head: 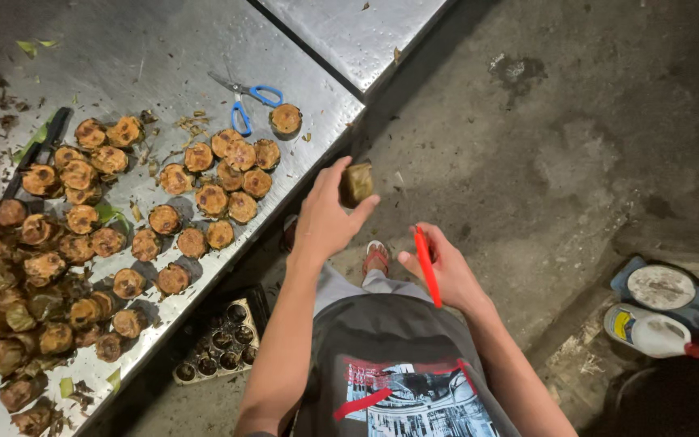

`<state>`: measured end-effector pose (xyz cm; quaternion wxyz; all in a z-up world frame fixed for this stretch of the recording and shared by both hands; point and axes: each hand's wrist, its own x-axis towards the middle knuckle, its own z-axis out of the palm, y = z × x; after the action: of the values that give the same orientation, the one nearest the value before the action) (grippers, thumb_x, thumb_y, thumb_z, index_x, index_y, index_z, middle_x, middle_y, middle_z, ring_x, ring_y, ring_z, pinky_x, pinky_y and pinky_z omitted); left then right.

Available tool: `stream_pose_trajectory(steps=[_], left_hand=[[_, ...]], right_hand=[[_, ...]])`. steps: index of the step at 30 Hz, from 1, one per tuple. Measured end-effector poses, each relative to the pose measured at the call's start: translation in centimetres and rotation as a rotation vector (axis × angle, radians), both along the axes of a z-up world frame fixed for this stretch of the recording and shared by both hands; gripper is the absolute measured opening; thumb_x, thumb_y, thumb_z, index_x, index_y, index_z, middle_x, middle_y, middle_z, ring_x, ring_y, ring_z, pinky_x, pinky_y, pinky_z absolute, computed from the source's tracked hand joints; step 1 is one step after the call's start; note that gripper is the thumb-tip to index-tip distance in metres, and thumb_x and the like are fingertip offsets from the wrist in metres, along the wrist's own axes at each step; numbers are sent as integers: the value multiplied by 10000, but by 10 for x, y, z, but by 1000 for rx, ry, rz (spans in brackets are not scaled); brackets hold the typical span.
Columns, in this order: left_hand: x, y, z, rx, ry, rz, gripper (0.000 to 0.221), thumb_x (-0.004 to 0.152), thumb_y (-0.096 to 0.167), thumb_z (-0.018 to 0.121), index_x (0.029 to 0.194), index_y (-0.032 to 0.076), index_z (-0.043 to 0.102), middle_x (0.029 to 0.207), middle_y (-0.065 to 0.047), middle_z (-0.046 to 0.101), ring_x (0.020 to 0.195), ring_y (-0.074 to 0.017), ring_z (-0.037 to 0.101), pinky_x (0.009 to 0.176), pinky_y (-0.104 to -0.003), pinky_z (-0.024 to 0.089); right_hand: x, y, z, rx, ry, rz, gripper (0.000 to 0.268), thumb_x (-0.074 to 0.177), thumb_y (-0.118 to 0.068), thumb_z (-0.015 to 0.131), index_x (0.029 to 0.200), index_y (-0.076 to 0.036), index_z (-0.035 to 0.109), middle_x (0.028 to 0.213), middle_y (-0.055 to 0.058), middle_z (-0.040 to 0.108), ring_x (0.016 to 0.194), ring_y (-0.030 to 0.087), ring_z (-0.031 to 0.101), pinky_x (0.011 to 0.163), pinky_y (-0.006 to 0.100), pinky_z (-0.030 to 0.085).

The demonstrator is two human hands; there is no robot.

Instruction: The person trims the stems of figs using red-handled scissors and places them into clear plastic containers. The person repeatedly picks up figs, cuts the stems, and arranges them in containers on a yellow table.

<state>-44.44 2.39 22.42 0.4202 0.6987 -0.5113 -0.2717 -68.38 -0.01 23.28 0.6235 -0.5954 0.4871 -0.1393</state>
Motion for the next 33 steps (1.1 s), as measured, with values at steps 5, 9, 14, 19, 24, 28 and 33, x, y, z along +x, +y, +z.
stream_pose_trajectory(steps=[5,9,14,19,24,28,33], left_hand=[[-7,-9,-13,244,479,21,505,967,422,628,1363,115,572,1076,-44,733,799,-144,699,690,-292,556],[-19,-14,-41,301,1066,58,440,1009,479,463,1287,163,592,928,-36,682,573,-99,508,486,-256,414],[-23,-14,-61,267,1423,14,602,1071,616,331,1216,92,588,875,-32,637,586,-98,491,488,-246,384],[-26,-16,-53,285,1155,16,561,1040,612,341,1278,157,568,817,-7,579,567,-85,500,476,-222,377],[-27,-17,-38,199,1038,97,568,1064,587,342,1281,116,575,804,-11,589,568,-80,520,467,-226,394],[-30,-12,-37,292,852,158,545,992,570,353,1301,174,565,857,31,639,558,-69,553,467,-216,432],[-12,-13,-45,416,859,226,646,1012,642,370,1218,100,655,821,-5,666,579,-117,581,512,-257,482]], right_hand=[[-3,-11,-9,-215,116,109,684,826,-352,816,1353,-20,533,1064,89,662,968,177,622,898,341,511],[0,-13,-15,-242,158,67,710,842,-371,802,1389,-25,510,1059,97,660,955,175,612,885,331,517],[0,-17,-18,-193,172,62,738,832,-394,803,1397,-29,500,1043,57,660,932,150,608,859,314,513],[10,-21,-14,-84,98,87,744,854,-438,766,1416,-24,506,987,59,618,864,150,555,792,302,503],[20,-23,-7,-82,138,130,721,856,-432,763,1400,-25,522,953,57,620,854,135,567,786,292,504],[22,-19,-9,125,124,33,593,853,-337,781,1314,-11,599,893,76,620,725,158,535,646,318,448],[21,-12,-21,145,-74,42,449,894,-278,798,1220,-10,644,846,6,633,655,77,532,559,259,432]])
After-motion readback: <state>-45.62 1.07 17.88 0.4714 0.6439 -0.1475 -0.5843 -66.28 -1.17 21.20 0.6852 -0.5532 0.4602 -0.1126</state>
